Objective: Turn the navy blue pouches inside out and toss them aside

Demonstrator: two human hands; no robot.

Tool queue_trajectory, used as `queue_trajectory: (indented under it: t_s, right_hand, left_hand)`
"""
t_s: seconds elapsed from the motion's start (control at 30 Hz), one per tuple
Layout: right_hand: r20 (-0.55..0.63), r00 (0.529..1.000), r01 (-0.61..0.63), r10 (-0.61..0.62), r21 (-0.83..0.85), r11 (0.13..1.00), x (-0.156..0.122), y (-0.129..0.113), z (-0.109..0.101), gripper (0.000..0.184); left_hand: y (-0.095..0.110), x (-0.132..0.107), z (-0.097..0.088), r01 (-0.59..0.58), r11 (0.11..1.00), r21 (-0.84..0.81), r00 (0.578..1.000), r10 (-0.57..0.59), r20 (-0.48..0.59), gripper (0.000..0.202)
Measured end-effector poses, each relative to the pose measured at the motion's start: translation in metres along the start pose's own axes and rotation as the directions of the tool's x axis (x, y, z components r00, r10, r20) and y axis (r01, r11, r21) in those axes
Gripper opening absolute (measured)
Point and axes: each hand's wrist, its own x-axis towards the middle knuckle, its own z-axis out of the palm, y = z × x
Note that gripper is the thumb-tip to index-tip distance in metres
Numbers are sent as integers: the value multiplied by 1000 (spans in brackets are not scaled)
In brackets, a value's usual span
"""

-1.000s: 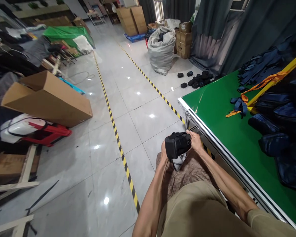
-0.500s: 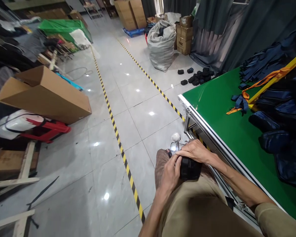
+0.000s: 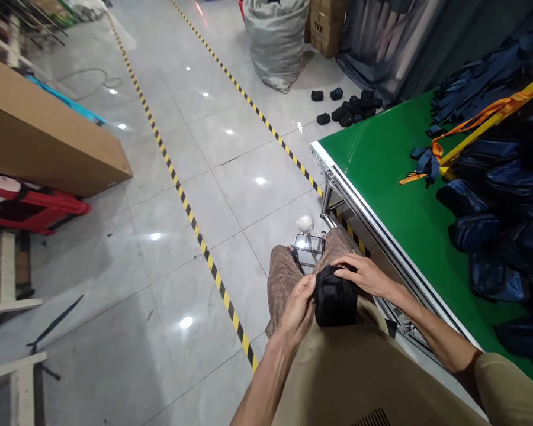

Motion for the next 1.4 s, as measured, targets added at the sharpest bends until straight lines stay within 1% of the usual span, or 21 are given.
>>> queue_trajectory:
  t_s: [0.2,0.27,0.3,0.33,0.4,0.47,0.53,0.6,0.63,0.7,0.73,0.77,0.9,0.97,1.03,1.1,1.17,1.23,1.3,1.33,1.4]
  right_hand:
    - [-131,990,-55,49,-40,998,-25,14,14,35]
    - [-178,979,-106,103,-8,994,-29,14,17,35]
    - [-171,974,-143,147,38,989,-32,12,16,36]
    - [-130,972,-183,196,103,978,-34,9,14,36]
    - [30,964,-261,263,264,928,-39,3,7,41]
    - [188,944,-328,272,412,850,-43,-2,0,49]
    - [225,932,-361,284,509,781,-44,-3,-5,52]
    - [143,924,-372,355,551,747,-41,1,-6,55]
    - [51,914,-363,403,549,753,-37,5,-4,59]
    - [-146,872,-344,467,496,797,-30,14,1,65]
    - [-210,857,-342,471,453,823,-26,19,3,65]
    - [-238,854,-345,462,404,847,-23,23,6,62]
    - [-153,894,-377,421,249,892,-15,29,9,70]
    - [-91,891,-400,446,310,863,-13,25,6,69]
    - [22,864,-451,504,478,753,-12,20,3,64]
    - [132,834,-486,535,636,600,-10,14,1,56]
    - [196,832,-478,518,727,492,-6,9,0,50]
    - [248,846,-470,472,765,440,-1,7,2,46]
    - [276,856,-473,436,759,447,4,8,4,44]
    - [272,863,-469,426,744,476,6,10,5,44]
    - [231,884,-443,405,689,574,11,17,8,43]
  left_hand:
    - [-2,0,-1,14,996,-93,999,-19,-47,46]
    - [-3,1,-2,4,994,-105,997,-12,-77,47]
    - [-3,2,-3,0,994,-105,996,-10,-91,47]
    - [-3,2,-4,-2,995,-100,995,-8,-102,47]
    - [-3,2,-6,-5,996,-86,993,-5,-117,48]
    - [-2,1,-7,-15,997,-75,992,5,-123,50]
    - [-2,1,-7,-39,997,-67,991,30,-130,52]
    - [-2,1,-6,-63,997,-55,989,55,-138,54]
    - [-3,1,-6,-71,996,-47,988,63,-143,55]
    - [-4,1,-5,-72,997,-26,988,68,-140,56]
    - [-6,0,-5,-69,998,-12,989,67,-132,56]
    - [-8,0,-6,-65,998,4,991,65,-121,56]
    - [-12,-1,-10,-56,997,51,994,60,-92,55]
    - [-11,-1,-14,-52,996,71,994,58,-91,53]
    - [-8,2,-17,-55,996,73,993,62,-99,50]
    - [-4,7,-19,-45,998,54,991,51,-124,51]
    - [-2,13,-20,21,998,58,993,-14,-120,58]
    - [0,19,-22,113,987,112,993,-106,-60,59]
    - [2,24,-23,154,972,179,987,-161,27,54]
    - [4,27,-25,151,967,206,984,-167,61,52]
    - [7,33,-26,137,957,255,981,-168,102,49]
